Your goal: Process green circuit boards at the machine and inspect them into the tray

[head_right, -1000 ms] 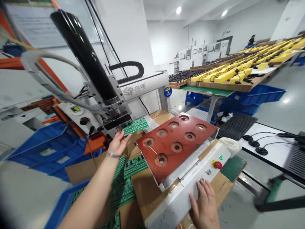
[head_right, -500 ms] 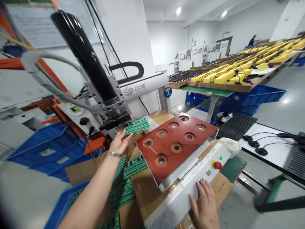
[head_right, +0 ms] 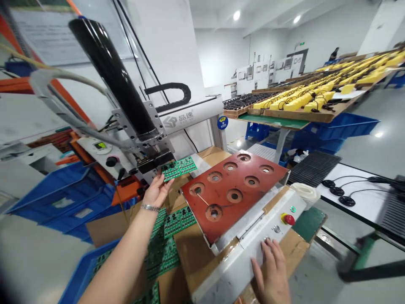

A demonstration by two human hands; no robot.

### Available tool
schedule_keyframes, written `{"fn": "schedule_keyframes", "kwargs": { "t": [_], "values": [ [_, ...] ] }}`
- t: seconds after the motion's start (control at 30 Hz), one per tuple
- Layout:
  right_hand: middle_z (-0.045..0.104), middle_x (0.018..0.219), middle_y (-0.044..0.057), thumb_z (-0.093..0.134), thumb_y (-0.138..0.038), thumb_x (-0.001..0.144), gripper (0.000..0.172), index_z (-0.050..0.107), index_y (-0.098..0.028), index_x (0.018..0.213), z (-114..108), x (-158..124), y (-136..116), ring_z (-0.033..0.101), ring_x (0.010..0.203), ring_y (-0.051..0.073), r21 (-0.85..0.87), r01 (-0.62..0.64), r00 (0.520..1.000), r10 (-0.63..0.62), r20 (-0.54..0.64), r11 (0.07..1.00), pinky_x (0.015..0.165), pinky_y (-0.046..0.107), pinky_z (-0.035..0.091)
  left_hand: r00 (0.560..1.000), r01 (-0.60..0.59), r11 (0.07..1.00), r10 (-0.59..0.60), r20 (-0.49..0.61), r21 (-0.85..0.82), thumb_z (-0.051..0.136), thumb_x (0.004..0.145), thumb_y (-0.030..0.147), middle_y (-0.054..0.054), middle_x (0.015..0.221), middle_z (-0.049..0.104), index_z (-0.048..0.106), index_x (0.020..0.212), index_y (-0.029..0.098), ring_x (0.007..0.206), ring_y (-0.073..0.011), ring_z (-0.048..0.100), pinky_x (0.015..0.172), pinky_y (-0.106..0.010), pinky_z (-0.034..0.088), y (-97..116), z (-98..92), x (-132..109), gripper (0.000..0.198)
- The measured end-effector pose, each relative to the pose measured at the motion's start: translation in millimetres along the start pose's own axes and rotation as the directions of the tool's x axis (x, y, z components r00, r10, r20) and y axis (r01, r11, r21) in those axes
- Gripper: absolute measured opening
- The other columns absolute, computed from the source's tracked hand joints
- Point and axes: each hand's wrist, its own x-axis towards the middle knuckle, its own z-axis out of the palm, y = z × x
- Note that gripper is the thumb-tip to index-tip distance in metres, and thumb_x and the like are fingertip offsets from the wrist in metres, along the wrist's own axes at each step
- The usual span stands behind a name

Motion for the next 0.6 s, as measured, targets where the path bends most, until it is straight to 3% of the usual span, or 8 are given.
{"fn": "schedule_keyframes", "kwargs": {
  "t": [0.27,0.6],
  "values": [
    [0.043,0.127,0.018,0.041,-0.049,0.088,0.052,0.039,-0.015,0.128,0.8,-0.2,1.5,0.04,0.122,0.035,-0.004,0.015,1.0,-0.015,0.002,1.0,0.096,0.059,0.038,0.999,0.003,1.0,-0.003,-0.052,0.001,0.058,0.083,0.014,-0.004,0.093,0.064,0.061,0.094,0.014,0.075,-0.0157,0.063,0.064,-0.034,0.054,2.9,-15.7,-11.6,0.012],
    [0.044,0.126,0.017,0.041,-0.049,0.087,0.051,0.041,-0.016,0.126,0.6,0.4,3.4,0.041,0.122,0.034,-0.004,0.018,1.0,-0.018,0.007,1.0,0.096,0.058,0.04,0.999,-0.003,1.0,0.003,-0.035,0.007,0.058,0.083,0.017,-0.005,0.099,0.064,0.061,0.099,0.015,0.08,-0.0171,0.063,0.066,-0.035,0.054,7.3,-17.0,-10.5,0.016]
  ]
}}
